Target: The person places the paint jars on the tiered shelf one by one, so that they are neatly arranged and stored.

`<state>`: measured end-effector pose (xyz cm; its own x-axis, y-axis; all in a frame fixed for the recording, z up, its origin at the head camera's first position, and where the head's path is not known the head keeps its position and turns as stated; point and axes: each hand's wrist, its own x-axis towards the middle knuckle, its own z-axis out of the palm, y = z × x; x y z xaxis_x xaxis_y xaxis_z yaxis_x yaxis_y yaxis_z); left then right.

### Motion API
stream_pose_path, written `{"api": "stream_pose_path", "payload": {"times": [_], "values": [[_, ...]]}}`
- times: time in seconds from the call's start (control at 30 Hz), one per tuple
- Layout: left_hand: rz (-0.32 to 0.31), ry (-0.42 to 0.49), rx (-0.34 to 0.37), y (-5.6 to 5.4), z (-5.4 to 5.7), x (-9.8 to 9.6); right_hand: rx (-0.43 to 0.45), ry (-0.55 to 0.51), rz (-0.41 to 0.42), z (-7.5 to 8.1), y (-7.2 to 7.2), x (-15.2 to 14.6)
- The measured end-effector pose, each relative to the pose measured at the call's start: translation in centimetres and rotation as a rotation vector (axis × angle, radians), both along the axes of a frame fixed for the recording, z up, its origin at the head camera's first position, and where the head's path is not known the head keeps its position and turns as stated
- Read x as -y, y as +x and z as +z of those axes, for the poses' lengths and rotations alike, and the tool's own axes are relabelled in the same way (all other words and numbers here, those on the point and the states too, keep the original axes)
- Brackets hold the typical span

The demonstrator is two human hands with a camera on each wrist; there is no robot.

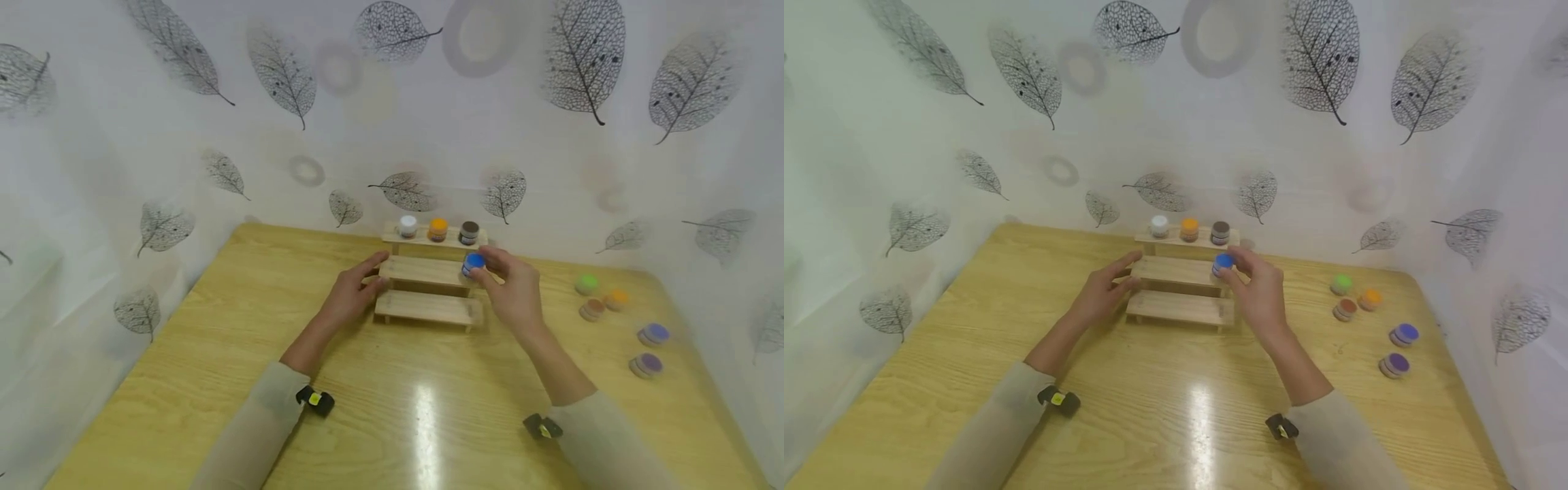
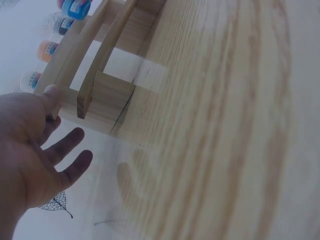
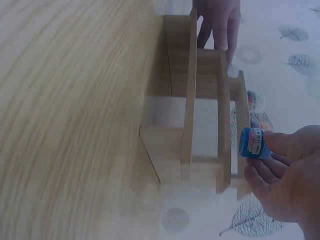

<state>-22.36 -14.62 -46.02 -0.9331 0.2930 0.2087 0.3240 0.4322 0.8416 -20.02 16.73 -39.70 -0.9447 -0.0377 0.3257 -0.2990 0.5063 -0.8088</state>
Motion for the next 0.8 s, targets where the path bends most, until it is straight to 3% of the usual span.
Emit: {"api": "stream_pose_path", "payload": {"times": [0.2, 0.37, 0.57, 0.8], "values": [[0.013, 0.008, 0.011, 0.4, -0.1, 0.0, 0.053, -0.051, 0.113, -0.5, -0.9, 3.1], [0.019, -0.005, 0.005, 0.5, 0.2, 0.0, 0.023, -0.064, 0.19, -0.7, -1.8, 5.8], [0.001, -0.025, -0.003, 0.0, 0.5, -0.1, 0.005, 0.013, 0.223, -0.7, -2.7, 7.4], [-0.013, -0.03, -0.02, -0.1, 0.3, 0.0, 0.038, 0.048, 0.243, -0.9, -3.0, 8.8]]}}
